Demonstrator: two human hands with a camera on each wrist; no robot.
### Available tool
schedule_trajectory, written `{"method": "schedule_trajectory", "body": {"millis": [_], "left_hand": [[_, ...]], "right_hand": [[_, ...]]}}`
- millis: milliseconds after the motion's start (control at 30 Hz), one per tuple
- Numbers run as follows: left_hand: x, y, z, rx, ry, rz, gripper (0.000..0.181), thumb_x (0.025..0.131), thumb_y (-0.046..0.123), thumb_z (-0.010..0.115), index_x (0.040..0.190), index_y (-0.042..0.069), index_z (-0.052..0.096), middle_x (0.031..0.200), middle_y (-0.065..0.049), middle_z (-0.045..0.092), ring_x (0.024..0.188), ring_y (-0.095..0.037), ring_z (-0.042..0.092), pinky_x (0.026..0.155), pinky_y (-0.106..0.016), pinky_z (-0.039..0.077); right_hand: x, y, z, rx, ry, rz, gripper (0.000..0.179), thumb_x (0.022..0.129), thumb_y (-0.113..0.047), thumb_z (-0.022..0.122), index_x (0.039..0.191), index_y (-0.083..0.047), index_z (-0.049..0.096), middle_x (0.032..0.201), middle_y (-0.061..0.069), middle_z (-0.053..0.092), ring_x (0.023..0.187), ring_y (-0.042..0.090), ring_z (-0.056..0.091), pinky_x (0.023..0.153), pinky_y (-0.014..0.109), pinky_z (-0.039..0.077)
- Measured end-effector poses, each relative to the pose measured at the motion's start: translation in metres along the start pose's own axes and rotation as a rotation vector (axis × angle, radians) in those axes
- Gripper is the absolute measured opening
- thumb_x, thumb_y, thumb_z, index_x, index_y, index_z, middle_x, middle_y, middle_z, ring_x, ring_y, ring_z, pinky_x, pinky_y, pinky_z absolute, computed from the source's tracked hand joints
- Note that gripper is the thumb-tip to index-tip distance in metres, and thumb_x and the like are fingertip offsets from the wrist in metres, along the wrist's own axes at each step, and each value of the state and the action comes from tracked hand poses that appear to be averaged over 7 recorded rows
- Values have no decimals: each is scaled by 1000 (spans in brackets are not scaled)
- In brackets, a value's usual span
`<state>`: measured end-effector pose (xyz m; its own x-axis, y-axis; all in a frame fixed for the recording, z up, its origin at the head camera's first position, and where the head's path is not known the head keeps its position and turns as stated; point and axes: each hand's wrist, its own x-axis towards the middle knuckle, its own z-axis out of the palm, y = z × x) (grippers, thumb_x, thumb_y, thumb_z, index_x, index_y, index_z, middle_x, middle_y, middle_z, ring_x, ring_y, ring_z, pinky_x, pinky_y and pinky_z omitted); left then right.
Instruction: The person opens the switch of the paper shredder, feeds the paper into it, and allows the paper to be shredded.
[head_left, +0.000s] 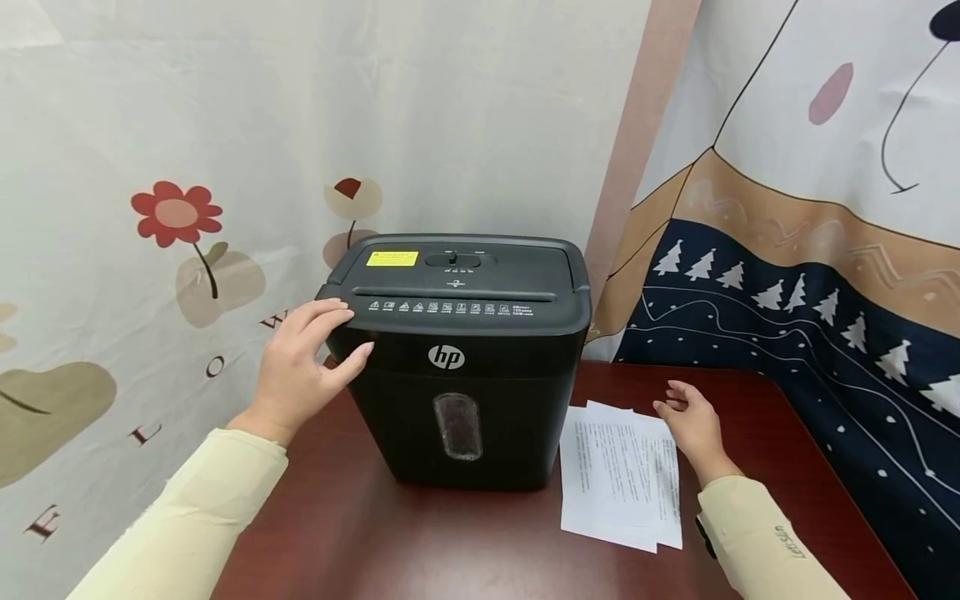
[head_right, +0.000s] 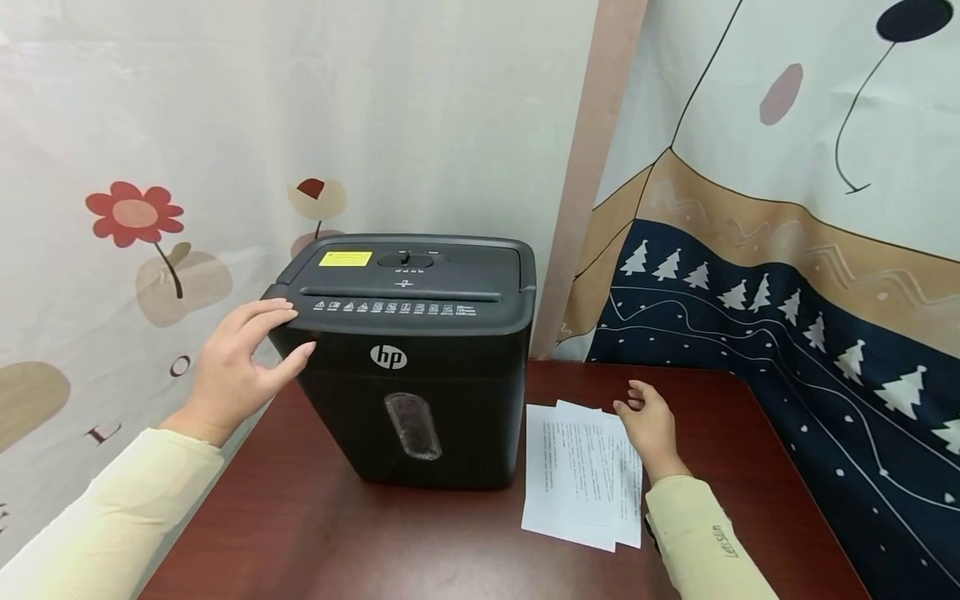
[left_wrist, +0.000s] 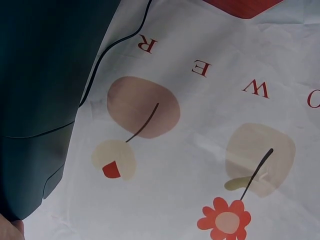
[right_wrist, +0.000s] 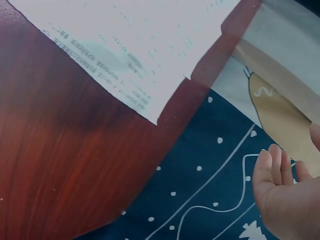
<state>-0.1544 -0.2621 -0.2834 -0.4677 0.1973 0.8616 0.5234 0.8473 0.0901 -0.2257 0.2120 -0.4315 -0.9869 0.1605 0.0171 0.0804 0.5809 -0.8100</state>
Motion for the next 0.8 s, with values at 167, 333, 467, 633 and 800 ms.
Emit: {"method": "schedule_trajectory", "body": {"millis": [167,333,467,633,800], "left_hand": [[-1,-1,0,6,-7,-7,66,92,59,50,103,-3,68,110,-19,64,106,-35,58,104,-21,36],[-1,-1,2,-4,4,-3,65,92,58,51,103,-4,68,108,-19,64,105,-35,58,105,-19,34],[-2,-1,3,-24,14,-13,66,91,59,52,103,-4,68,108,-19,65,104,-36,58,104,-16,33],[-2,0,3,-14,2,-14,66,92,59,50,104,-4,68,109,-19,64,105,-37,57,104,-15,33],[0,1,2,-10,-6,-24,66,92,58,50,105,-4,68,110,-19,63,107,-35,57,104,-16,33]], "right_hand": [[4,7,5,-29,-10,33,53,96,-11,56,142,8,36,136,32,43,124,46,45,100,54,42],[8,17,10,-41,-12,48,54,95,-10,55,141,10,35,135,34,42,122,48,45,99,56,42],[10,27,16,-60,-41,58,55,95,-9,55,141,11,33,136,35,41,123,49,45,100,56,41],[12,37,25,-91,-96,62,57,94,-9,55,141,13,31,136,36,40,126,50,41,100,57,41],[13,43,33,-109,-122,91,57,94,-9,56,141,12,32,137,36,40,126,50,41,102,57,39]]}}
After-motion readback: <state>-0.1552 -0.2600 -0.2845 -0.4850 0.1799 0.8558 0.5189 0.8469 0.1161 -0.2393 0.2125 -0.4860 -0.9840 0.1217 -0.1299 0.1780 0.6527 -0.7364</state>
